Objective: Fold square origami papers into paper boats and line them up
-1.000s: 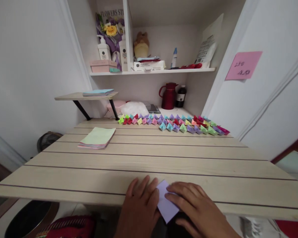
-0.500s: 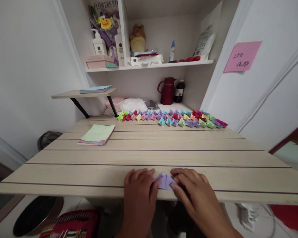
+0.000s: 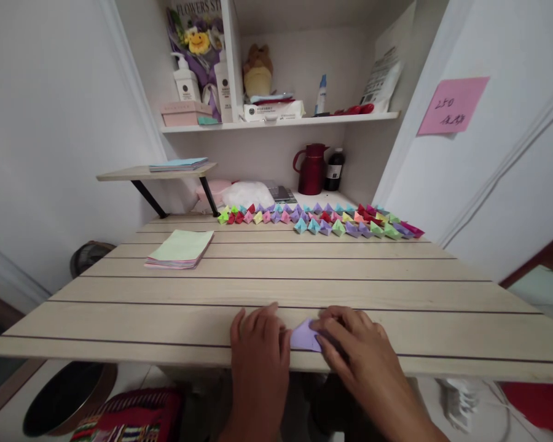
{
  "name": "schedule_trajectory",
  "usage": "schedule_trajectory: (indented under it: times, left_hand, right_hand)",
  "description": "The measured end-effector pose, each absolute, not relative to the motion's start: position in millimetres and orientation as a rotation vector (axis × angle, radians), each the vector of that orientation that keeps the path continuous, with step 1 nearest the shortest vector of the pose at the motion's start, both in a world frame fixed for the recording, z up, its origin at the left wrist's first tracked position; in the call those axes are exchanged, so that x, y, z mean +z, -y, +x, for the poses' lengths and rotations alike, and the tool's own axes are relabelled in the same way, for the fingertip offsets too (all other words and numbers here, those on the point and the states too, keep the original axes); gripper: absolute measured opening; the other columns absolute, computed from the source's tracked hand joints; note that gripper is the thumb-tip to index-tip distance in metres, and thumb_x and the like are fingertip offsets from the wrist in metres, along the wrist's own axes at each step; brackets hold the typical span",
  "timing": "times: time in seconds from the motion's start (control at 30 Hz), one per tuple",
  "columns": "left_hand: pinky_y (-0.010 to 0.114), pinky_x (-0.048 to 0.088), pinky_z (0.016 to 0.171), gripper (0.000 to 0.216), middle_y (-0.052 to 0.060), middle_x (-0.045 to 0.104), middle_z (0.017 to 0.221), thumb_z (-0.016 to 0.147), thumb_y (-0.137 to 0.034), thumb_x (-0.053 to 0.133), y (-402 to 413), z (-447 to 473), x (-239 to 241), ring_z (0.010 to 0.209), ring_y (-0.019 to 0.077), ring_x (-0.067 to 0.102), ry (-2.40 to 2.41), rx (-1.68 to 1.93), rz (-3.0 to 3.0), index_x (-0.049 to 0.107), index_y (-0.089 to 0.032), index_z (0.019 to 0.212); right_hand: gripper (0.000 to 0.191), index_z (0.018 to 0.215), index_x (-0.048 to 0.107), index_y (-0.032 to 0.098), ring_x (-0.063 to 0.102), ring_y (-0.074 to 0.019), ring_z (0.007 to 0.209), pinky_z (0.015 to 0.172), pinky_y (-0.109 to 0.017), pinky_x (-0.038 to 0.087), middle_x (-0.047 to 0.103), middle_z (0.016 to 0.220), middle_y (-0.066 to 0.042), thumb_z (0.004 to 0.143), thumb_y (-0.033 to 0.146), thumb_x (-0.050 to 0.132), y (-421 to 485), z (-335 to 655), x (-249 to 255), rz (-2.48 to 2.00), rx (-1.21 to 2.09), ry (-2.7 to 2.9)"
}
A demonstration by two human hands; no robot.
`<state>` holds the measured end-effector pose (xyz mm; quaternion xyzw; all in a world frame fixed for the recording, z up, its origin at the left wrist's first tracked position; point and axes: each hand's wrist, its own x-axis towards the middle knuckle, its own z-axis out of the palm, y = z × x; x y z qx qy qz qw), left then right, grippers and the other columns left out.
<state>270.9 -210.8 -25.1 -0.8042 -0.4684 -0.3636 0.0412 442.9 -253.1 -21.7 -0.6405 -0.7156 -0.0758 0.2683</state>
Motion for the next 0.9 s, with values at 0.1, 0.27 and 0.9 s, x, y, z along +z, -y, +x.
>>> schedule_trajectory:
  times: [0.1,0.27,0.9]
  left_hand:
    - [0.057,0.014,0.112,0.023,0.006,0.062,0.128,0.092,-0.017,0.049,216.7,272.2,-29.8,0.124,0.0235,0.05,1.114,-1.11,-2.4,0.062,-0.022,0.11]
    - [0.05,0.0,0.118,0.038,0.003,0.057,0.135,0.094,-0.038,0.047,224.0,270.8,-31.7,0.128,0.0206,0.046,0.757,-0.802,-2.515,0.055,-0.02,0.126]
    - [0.031,0.045,0.071,0.021,0.003,0.069,0.085,0.089,-0.014,0.05,238.4,259.6,-38.5,0.077,0.0175,0.06,0.958,-1.313,-2.667,0.067,-0.021,0.097]
  right_hand:
    - [0.022,0.103,0.066,0.031,0.058,-0.0246,0.093,0.075,-0.038,0.043,0.065,0.105,-0.004,0.087,0.02,0.056,253.2,441.7,-18.2,-1.723,-0.176,1.953]
    - [0.025,0.109,0.066,0.029,0.057,-0.0257,0.098,0.078,-0.041,0.043,0.065,0.112,-0.006,0.091,0.019,0.051,258.1,445.2,-20.5,-1.714,-0.201,2.009]
    - [0.033,0.118,0.063,0.027,0.061,-0.0222,0.097,0.081,-0.037,0.043,0.069,0.106,-0.005,0.087,0.017,0.058,279.2,456.4,-42.9,-1.316,-0.313,2.128]
